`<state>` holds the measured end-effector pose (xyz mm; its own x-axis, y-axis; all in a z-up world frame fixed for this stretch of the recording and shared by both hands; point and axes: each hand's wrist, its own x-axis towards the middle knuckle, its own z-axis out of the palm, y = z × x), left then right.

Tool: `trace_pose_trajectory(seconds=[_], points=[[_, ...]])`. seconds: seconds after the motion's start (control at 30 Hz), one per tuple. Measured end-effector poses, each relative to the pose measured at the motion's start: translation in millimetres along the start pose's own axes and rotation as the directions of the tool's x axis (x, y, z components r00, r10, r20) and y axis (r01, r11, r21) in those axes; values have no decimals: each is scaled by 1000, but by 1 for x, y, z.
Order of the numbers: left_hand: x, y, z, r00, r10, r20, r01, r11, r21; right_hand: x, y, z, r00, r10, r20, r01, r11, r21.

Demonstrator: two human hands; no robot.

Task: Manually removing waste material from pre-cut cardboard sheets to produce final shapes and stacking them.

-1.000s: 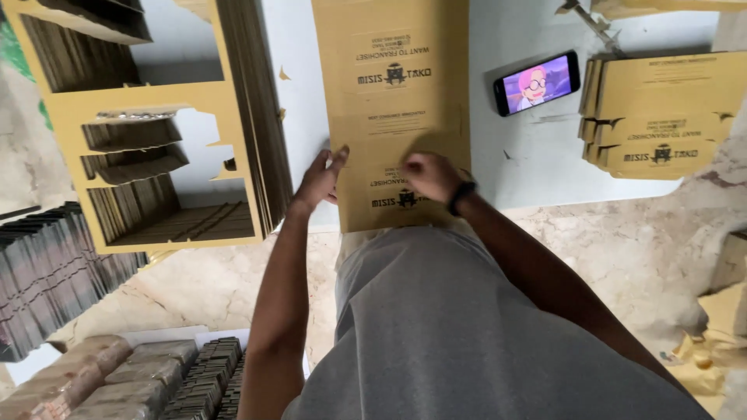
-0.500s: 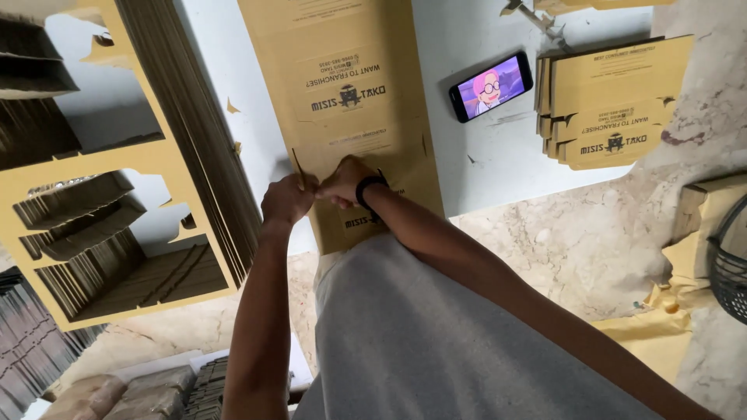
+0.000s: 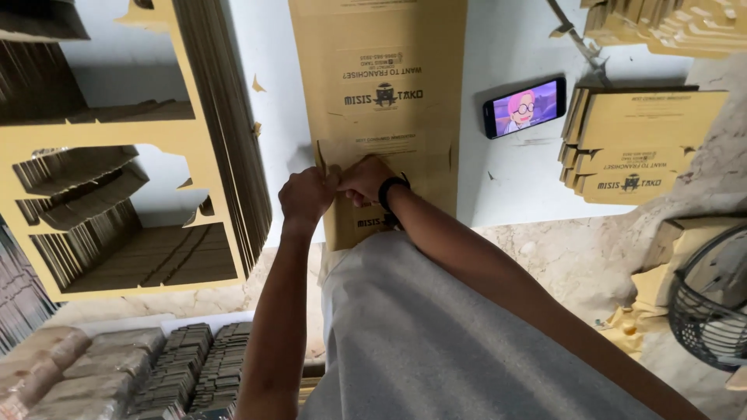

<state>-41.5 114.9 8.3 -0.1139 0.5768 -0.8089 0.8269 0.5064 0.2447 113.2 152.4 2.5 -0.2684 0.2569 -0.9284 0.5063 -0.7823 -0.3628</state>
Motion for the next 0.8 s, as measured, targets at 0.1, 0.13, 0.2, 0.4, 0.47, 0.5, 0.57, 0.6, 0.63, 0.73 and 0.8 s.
trace_pose_trajectory(seconds=[0.1, 0.13, 0.2, 0.4, 0.47, 0.5, 0.57, 0.6, 0.63, 0.73, 0.8], points=[[15, -14, 18, 999, 11, -30, -10, 1000, 26, -13, -13, 1, 1000, 9, -24, -9, 1000, 8], [12, -13, 20, 1000, 5, -27, -5, 1000, 20, -9, -12, 2, 1000, 14, -20, -14, 1000, 3], [5, -9, 22, 995, 50, -90, -43, 995, 85, -1, -10, 3, 999, 32, -27, -33, 999, -22], [4, 14, 37, 991, 24, -130, 7, 972, 235, 12, 3, 10, 990, -19, -141, 6, 995, -95], [-1, 3, 29, 988, 6, -156, 18, 988, 151, 13, 7, 12, 990, -40, -135, 24, 993, -115], [-4, -4, 24, 985, -6, -172, 18, 997, 69, 13, 9, 14, 989, -53, -136, 35, 991, -128], [-15, -30, 35, 993, -27, -118, 19, 998, -65, -10, -6, 18, 986, -91, -137, 78, 992, -97], [-18, -41, 39, 998, -5, -58, -7, 980, -197, -22, -15, 17, 978, -120, -170, 112, 992, -57], [-28, -44, 41, 997, -16, -73, 1, 980, -197, -9, 1, 20, 978, -134, -158, 126, 990, -62], [-41, -44, 42, 999, -12, -33, 4, 978, -211, 5, 31, 17, 966, -240, -91, 223, 960, -168], [-39, -46, 36, 1000, 6, 21, 1, 942, -336, -22, 32, 19, 987, -157, -11, 153, 975, -163]])
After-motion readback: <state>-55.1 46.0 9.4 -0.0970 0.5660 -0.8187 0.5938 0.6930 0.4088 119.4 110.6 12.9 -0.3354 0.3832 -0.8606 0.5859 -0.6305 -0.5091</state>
